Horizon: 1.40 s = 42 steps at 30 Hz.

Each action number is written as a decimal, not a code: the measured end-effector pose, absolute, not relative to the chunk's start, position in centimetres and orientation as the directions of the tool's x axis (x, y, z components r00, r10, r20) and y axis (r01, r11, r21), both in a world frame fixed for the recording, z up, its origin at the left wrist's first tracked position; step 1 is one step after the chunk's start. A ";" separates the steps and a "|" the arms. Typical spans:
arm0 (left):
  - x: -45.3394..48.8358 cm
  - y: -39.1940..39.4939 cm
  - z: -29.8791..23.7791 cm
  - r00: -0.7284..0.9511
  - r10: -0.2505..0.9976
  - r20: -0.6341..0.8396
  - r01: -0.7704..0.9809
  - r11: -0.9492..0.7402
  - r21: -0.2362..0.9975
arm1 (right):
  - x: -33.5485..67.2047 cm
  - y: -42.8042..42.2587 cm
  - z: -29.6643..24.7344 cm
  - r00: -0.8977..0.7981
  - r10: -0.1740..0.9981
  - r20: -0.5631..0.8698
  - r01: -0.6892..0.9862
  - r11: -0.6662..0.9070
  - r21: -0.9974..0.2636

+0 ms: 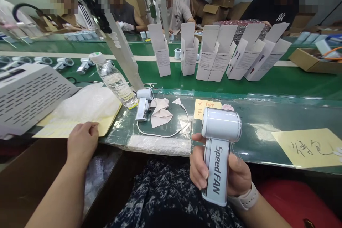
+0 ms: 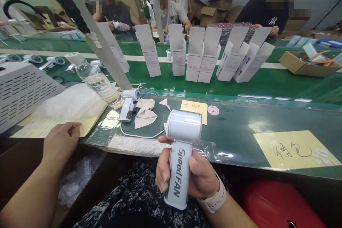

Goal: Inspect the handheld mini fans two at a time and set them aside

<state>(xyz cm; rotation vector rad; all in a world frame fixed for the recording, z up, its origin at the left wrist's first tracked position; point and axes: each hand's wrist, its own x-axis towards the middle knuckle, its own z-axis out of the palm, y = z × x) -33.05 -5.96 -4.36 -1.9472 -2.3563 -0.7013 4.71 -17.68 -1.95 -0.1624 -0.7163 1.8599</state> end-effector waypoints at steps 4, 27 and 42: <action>-32.8 -6.0 -4.3 -0.225 0.928 0.295 0.927 0.111 0.359 | 4.5 -17.7 -1.9 -0.419 0.884 0.205 -0.794 -0.247 -0.556; -13.7 -14.3 1.1 0.474 0.867 0.152 0.121 -0.235 0.964 | 2.0 -18.0 -3.2 -0.341 0.939 0.039 -0.717 -0.233 -0.657; -20.5 -10.6 -1.3 0.318 0.867 0.383 0.723 -0.483 0.494 | 1.5 -19.1 -5.6 -0.259 0.925 -0.277 -0.467 -0.371 -0.803</action>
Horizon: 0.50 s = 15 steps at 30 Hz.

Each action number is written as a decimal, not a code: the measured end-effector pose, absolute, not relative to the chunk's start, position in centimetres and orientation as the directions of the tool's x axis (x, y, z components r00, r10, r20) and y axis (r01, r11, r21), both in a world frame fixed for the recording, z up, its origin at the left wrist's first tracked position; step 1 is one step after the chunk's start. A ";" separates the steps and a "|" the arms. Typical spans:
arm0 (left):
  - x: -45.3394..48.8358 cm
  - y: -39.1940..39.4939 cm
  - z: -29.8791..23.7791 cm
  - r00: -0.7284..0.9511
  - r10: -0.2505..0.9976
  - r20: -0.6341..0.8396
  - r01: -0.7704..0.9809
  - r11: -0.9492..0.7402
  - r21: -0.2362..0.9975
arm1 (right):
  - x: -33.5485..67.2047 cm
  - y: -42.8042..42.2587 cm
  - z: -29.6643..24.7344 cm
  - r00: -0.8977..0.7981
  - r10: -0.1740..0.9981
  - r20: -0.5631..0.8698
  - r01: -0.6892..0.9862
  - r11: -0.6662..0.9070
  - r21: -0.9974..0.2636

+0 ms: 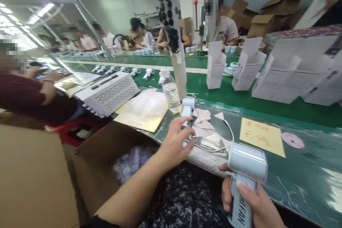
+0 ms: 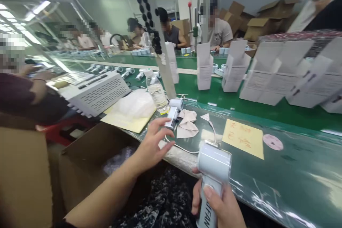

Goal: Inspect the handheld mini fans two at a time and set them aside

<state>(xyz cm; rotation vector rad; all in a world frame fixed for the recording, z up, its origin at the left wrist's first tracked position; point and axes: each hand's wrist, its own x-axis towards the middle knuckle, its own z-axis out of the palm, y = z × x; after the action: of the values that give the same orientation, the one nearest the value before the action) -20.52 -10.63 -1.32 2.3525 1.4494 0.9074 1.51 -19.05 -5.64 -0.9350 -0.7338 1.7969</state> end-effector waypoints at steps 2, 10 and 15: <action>-25.1 -8.7 -1.0 0.162 0.903 0.398 0.865 -0.324 0.383 | 1.7 -18.9 -5.7 -0.313 0.902 -0.297 -0.428 -0.413 -0.804; -38.1 -2.9 -1.4 -0.261 0.918 0.300 0.959 0.212 0.187 | 1.0 -19.2 -5.9 -0.461 0.847 -0.263 -0.437 -0.475 -0.763; -38.4 -2.7 -0.2 -0.296 0.907 0.299 0.949 0.243 0.202 | 1.4 -19.1 -4.9 -0.391 0.907 -0.159 -0.654 -0.394 -0.646</action>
<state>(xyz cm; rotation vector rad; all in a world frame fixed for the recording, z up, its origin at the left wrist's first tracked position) -38.42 -2.67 -0.18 1.9285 2.5686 0.5657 1.43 -19.11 -4.92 -0.6156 -0.6062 1.9322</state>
